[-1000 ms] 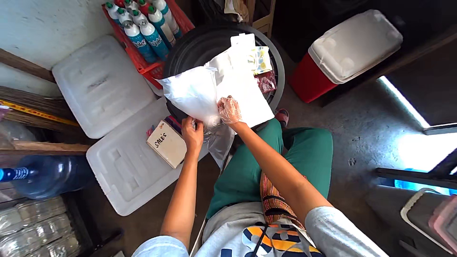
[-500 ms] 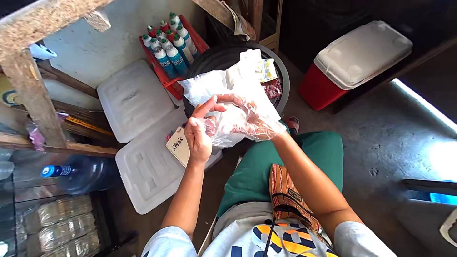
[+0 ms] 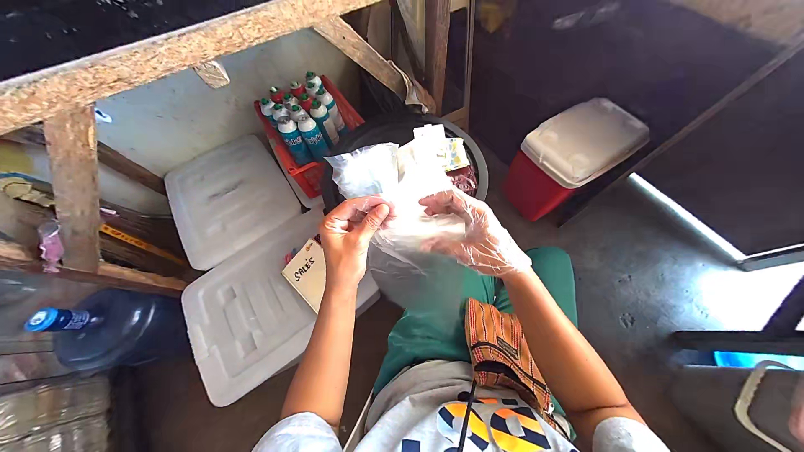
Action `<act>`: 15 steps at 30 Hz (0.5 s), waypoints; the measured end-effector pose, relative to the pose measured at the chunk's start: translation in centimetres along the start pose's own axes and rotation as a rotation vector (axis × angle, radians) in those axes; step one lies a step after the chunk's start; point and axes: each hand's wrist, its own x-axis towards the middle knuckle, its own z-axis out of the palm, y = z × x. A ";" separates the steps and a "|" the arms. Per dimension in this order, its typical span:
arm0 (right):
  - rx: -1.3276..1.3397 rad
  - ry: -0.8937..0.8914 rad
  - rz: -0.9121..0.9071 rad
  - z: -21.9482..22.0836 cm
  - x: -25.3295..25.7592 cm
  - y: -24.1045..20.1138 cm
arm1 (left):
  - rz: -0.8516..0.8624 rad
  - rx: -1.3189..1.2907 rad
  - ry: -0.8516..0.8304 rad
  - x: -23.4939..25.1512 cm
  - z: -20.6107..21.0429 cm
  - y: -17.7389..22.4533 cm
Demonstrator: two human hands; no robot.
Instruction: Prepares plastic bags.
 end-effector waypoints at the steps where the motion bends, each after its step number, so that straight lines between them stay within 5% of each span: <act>1: -0.014 -0.021 0.025 -0.2 0.0 -0.5 | 0.014 0.001 0.012 0.0 0.2 0.0; 9: -0.178 0.098 -0.007 1.6 1.4 -2.1 | -0.074 -0.137 -0.022 -1.2 1.4 -0.2; 15: -0.020 0.195 -0.005 3.7 0.3 -0.1 | -0.141 -0.104 0.042 -1.5 1.2 -1.2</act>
